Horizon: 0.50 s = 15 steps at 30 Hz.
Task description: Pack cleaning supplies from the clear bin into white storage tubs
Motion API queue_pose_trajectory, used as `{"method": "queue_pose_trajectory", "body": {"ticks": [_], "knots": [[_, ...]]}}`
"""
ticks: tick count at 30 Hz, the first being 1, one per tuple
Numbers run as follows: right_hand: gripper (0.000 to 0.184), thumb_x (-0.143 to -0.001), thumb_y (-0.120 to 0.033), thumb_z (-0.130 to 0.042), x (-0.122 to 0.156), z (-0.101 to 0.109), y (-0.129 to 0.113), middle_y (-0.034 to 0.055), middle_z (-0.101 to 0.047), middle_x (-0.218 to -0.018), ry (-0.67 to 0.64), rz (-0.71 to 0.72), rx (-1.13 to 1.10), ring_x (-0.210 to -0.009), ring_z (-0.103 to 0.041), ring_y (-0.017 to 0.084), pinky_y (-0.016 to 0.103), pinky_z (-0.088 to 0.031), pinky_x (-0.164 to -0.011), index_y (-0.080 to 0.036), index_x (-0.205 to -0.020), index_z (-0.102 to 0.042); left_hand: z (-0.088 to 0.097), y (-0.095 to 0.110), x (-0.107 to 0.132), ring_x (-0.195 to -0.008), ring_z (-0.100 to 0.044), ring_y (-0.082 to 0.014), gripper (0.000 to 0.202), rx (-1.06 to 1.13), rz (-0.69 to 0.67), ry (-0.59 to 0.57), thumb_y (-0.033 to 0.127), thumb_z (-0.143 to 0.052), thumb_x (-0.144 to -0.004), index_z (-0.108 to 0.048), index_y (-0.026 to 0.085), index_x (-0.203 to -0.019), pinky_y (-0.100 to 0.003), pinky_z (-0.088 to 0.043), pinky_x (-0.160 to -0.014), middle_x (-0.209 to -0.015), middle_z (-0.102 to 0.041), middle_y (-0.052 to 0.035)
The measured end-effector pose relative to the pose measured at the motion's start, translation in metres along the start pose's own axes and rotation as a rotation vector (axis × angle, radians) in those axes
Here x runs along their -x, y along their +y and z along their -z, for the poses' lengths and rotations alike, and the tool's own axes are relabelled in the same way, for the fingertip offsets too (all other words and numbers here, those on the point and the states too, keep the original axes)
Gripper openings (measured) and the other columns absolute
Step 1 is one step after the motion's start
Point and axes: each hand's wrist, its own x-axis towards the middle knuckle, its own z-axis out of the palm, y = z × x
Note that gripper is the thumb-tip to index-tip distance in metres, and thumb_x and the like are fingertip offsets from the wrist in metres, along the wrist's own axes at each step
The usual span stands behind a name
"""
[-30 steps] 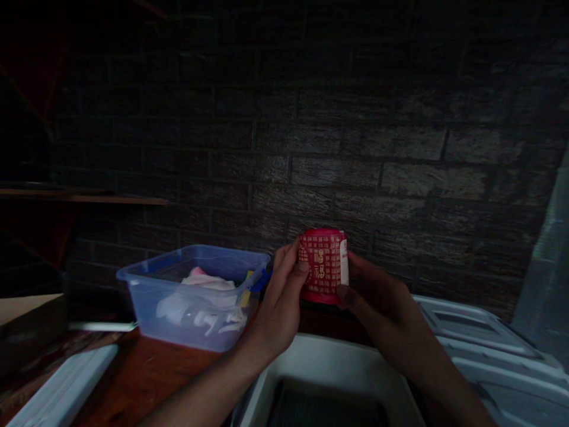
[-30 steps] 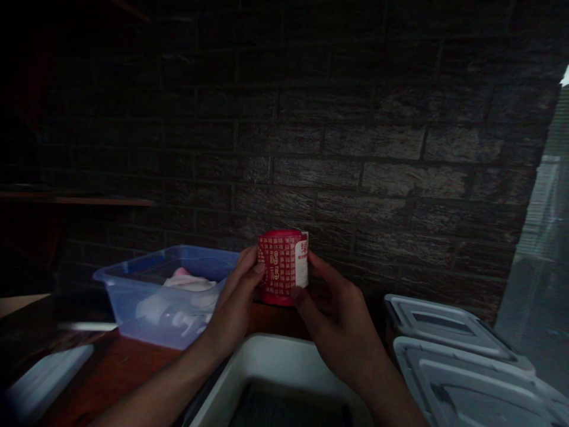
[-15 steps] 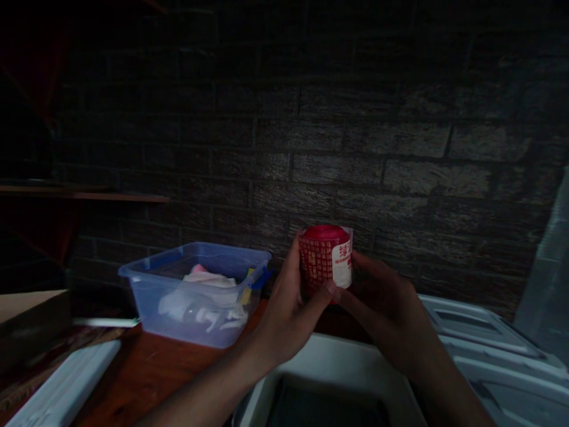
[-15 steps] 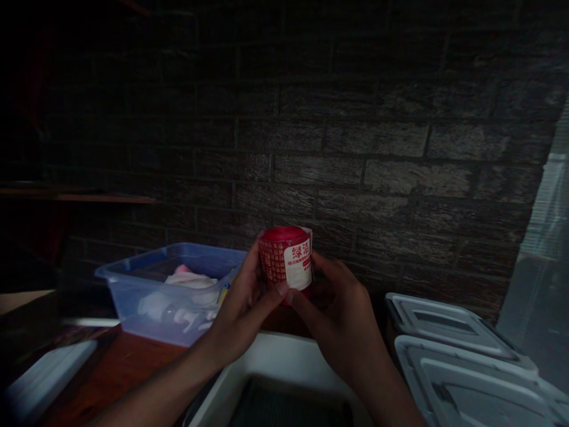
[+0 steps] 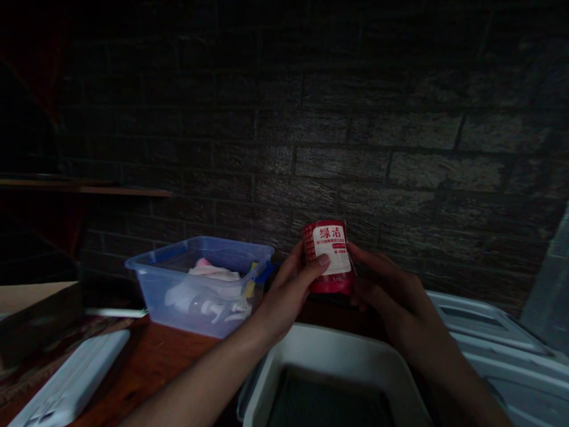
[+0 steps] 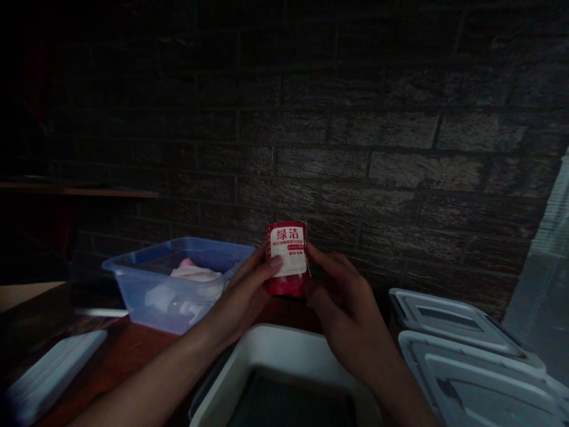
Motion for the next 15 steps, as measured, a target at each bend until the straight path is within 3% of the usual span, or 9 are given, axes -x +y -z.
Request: {"method": "queue_pose_trajectory", "body": {"ticks": [6,11,15], "knots": [[0.045,-0.1,-0.021,-0.051,-0.0003,-0.0017,-0.0007,0.0021,-0.061,-0.111,-0.01,0.039,0.008,-0.088,-0.061,0.014,0.026,-0.05,-0.076,-0.035,-0.142,-0.062,0.0014,-0.0041,-0.0001,-0.118,-0.065,-0.0278,0.044,0.016,0.038,-0.015,0.035,-0.068,-0.093,-0.06,0.02,-0.134,-0.042,-0.05,-0.103,-0.129,-0.07,-0.0095],[0.053,-0.097,-0.012,-0.049,0.0026,-0.0017,-0.0031,0.002,-0.06,-0.117,-0.08,0.092,0.077,-0.095,-0.062,0.015,0.027,-0.051,-0.082,-0.037,-0.143,-0.06,0.0011,0.0015,0.0002,-0.102,-0.069,-0.0245,0.047,-0.086,0.037,0.012,0.035,-0.079,-0.085,-0.063,0.018,-0.125,-0.037,-0.053,-0.093,-0.112,-0.074,-0.0079],[0.055,-0.096,-0.011,-0.05,0.0055,0.0004,-0.0081,0.0052,-0.061,-0.123,-0.107,0.164,0.144,-0.103,-0.063,0.018,0.03,-0.053,-0.088,-0.034,-0.146,-0.058,0.0012,0.0029,0.0014,-0.101,-0.069,-0.0236,0.046,-0.133,-0.009,0.023,0.031,-0.086,-0.078,-0.065,0.019,-0.117,-0.034,-0.055,-0.088,-0.111,-0.074,-0.0061]]}}
